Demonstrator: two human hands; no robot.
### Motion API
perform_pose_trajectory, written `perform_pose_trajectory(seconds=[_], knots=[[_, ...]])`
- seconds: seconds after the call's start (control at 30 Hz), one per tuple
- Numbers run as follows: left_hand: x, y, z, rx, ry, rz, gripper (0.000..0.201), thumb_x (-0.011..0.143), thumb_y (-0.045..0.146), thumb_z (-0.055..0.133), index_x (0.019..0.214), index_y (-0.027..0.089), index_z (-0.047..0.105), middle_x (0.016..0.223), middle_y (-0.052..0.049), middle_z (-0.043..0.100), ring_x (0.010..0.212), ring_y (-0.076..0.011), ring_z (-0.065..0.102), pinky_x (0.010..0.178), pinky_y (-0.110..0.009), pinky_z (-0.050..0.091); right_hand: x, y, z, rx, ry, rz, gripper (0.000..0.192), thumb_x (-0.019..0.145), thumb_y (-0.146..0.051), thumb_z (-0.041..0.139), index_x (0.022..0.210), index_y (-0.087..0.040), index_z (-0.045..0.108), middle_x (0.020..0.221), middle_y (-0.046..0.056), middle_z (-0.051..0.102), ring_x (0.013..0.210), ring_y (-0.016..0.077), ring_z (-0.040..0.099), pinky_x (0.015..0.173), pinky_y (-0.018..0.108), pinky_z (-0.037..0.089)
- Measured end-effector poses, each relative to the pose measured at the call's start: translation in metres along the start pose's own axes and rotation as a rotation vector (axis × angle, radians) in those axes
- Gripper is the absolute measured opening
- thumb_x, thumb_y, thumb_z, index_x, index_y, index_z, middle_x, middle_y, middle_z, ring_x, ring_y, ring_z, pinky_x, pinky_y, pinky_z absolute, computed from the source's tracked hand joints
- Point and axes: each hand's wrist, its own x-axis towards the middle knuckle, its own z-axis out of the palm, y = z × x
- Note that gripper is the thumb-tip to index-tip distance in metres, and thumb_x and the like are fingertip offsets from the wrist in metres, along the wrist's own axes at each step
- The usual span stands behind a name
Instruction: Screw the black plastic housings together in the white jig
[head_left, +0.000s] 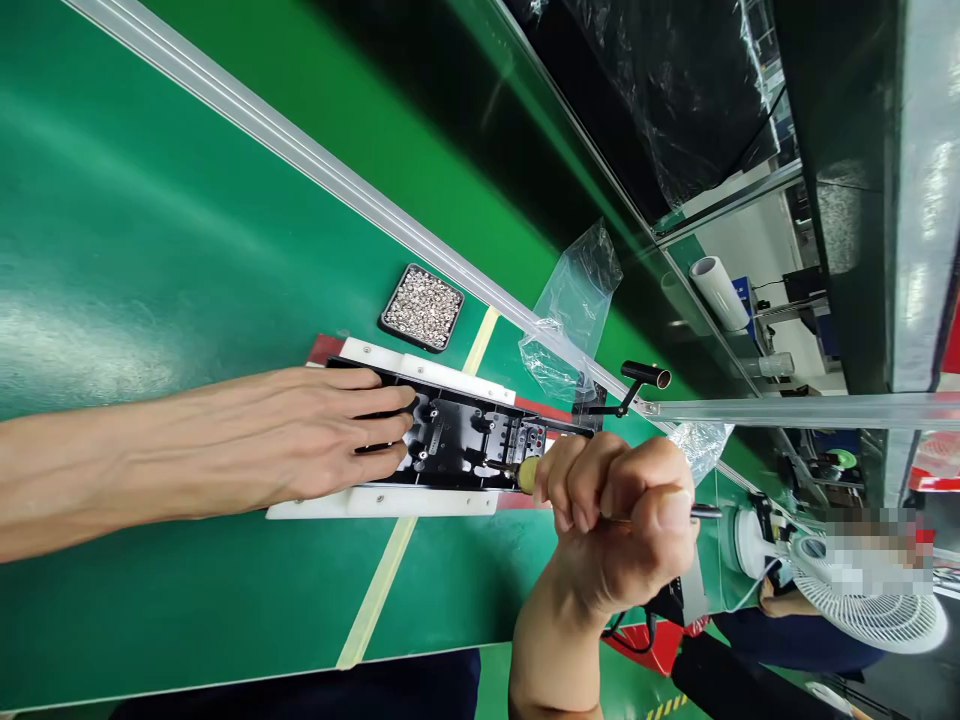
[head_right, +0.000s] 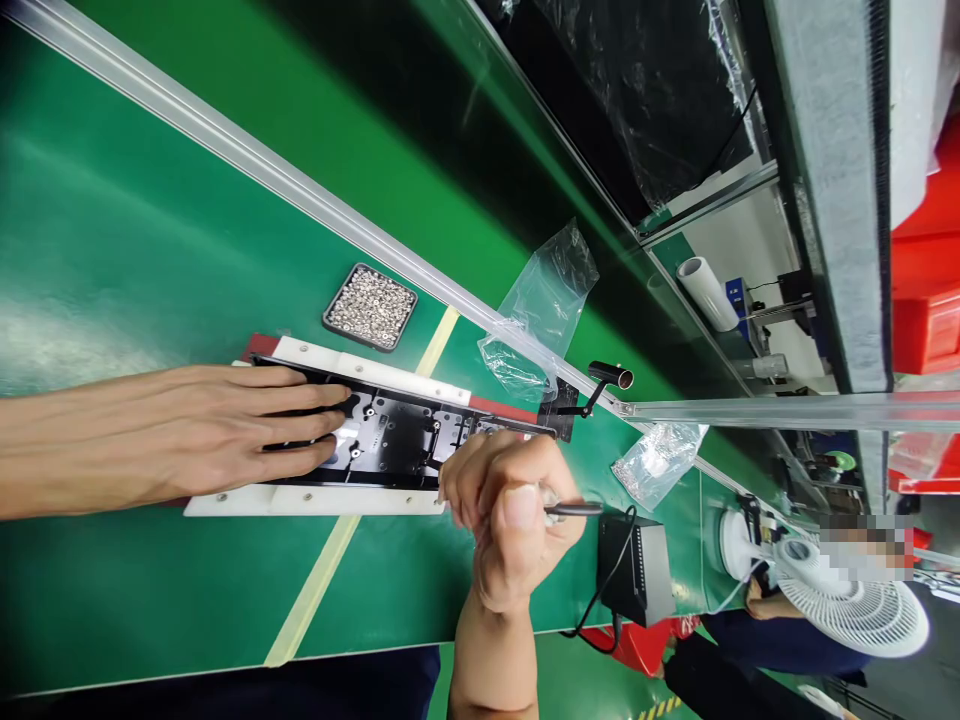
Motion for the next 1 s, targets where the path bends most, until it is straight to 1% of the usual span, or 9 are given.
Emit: perform_pose_trajectory(seconds=[0.1, 0.2, 0.23, 0.3, 0.37, 0.43, 0.63, 0.83, 1.0], knots=[[-0.001, -0.004, 0.003, 0.02, 0.055, 0.142, 0.041, 0.093, 0.021, 0.067, 0.129, 0.024, 0.088, 0.146, -0.002, 0.082, 0.157, -0.0228, 0.057, 0.142, -0.042, 0.045, 0.001, -0.001, -0.01, 0.037, -0.046, -0.052, 0.048, 0.124, -0.034, 0.052, 0.08, -0.024, 0.036, 0.057, -0.013, 0.032, 0.037, 0.0052, 0.032, 0.04, 0.017, 0.039], [-0.004, -0.007, 0.001, -0.002, 0.028, 0.121, 0.045, 0.097, 0.022, 0.065, 0.135, 0.024, 0.088, 0.151, -0.003, 0.081, 0.161, -0.0241, 0.056, 0.141, -0.045, 0.048, -0.002, -0.003, -0.017, 0.063, 0.029, -0.096, 0.052, 0.127, -0.037, 0.048, 0.079, -0.023, 0.032, 0.055, -0.013, 0.028, 0.034, 0.004, 0.027, 0.036, 0.017, 0.032], [-0.007, -0.008, 0.0, -0.016, 0.014, 0.102, 0.046, 0.1, 0.022, 0.064, 0.139, 0.025, 0.088, 0.155, -0.002, 0.08, 0.166, -0.0234, 0.053, 0.145, -0.045, 0.045, -0.003, -0.004, -0.019, 0.068, 0.052, -0.1, 0.053, 0.127, -0.038, 0.047, 0.078, -0.023, 0.032, 0.054, -0.013, 0.028, 0.034, 0.004, 0.027, 0.036, 0.018, 0.031], [-0.011, -0.011, -0.001, -0.05, 0.021, 0.097, 0.047, 0.105, 0.024, 0.062, 0.144, 0.029, 0.087, 0.161, 0.002, 0.077, 0.174, -0.0197, 0.045, 0.154, -0.042, 0.03, -0.006, -0.007, -0.023, 0.082, 0.093, -0.104, 0.054, 0.127, -0.038, 0.047, 0.077, -0.023, 0.031, 0.053, -0.012, 0.028, 0.034, 0.0041, 0.027, 0.035, 0.019, 0.031], [-0.013, -0.014, -0.001, -0.067, 0.072, 0.125, 0.046, 0.108, 0.025, 0.062, 0.145, 0.032, 0.088, 0.164, 0.005, 0.076, 0.179, -0.0156, 0.038, 0.158, -0.037, 0.012, -0.008, -0.008, -0.026, 0.089, 0.132, -0.108, 0.054, 0.127, -0.036, 0.046, 0.077, -0.023, 0.031, 0.053, -0.012, 0.028, 0.034, 0.0044, 0.026, 0.036, 0.02, 0.031], [-0.012, -0.017, -0.003, -0.048, 0.137, 0.175, 0.044, 0.106, 0.026, 0.063, 0.141, 0.031, 0.09, 0.162, 0.004, 0.077, 0.181, -0.0146, 0.033, 0.157, -0.033, 0.003, -0.01, -0.008, -0.026, 0.088, 0.141, -0.103, 0.053, 0.127, -0.036, 0.045, 0.077, -0.023, 0.031, 0.053, -0.012, 0.028, 0.034, 0.0047, 0.026, 0.036, 0.019, 0.032], [-0.006, -0.018, -0.01, 0.036, 0.158, 0.219, 0.035, 0.106, 0.032, 0.073, 0.134, 0.03, 0.093, 0.151, 0.001, 0.083, 0.186, -0.0153, 0.022, 0.157, -0.034, 0.003, -0.015, -0.005, -0.027, 0.105, 0.159, -0.105, 0.052, 0.128, -0.035, 0.042, 0.078, -0.024, 0.031, 0.052, -0.013, 0.026, 0.032, 0.0052, 0.023, 0.038, 0.017, 0.036], [-0.017, -0.023, -0.008, 0.067, 0.11, 0.225, 0.043, 0.098, 0.042, 0.079, 0.139, 0.035, 0.092, 0.158, 0.004, 0.082, 0.183, -0.0185, 0.03, 0.158, -0.038, 0.005, -0.024, -0.002, -0.035, 0.175, 0.21, -0.098, 0.049, 0.127, -0.034, 0.033, 0.079, -0.025, 0.037, 0.054, -0.011, 0.03, 0.035, 0.0078, 0.027, 0.039, 0.02, 0.037], [-0.019, -0.024, -0.014, 0.077, 0.072, 0.236, 0.041, 0.098, 0.045, 0.079, 0.136, 0.034, 0.093, 0.155, 0.004, 0.083, 0.188, -0.0175, 0.019, 0.157, -0.037, 0.002, -0.03, 0.001, -0.043, 0.199, 0.246, -0.099, 0.047, 0.126, -0.031, 0.032, 0.079, -0.025, 0.037, 0.055, -0.011, 0.031, 0.035, 0.0078, 0.027, 0.04, 0.021, 0.037]])
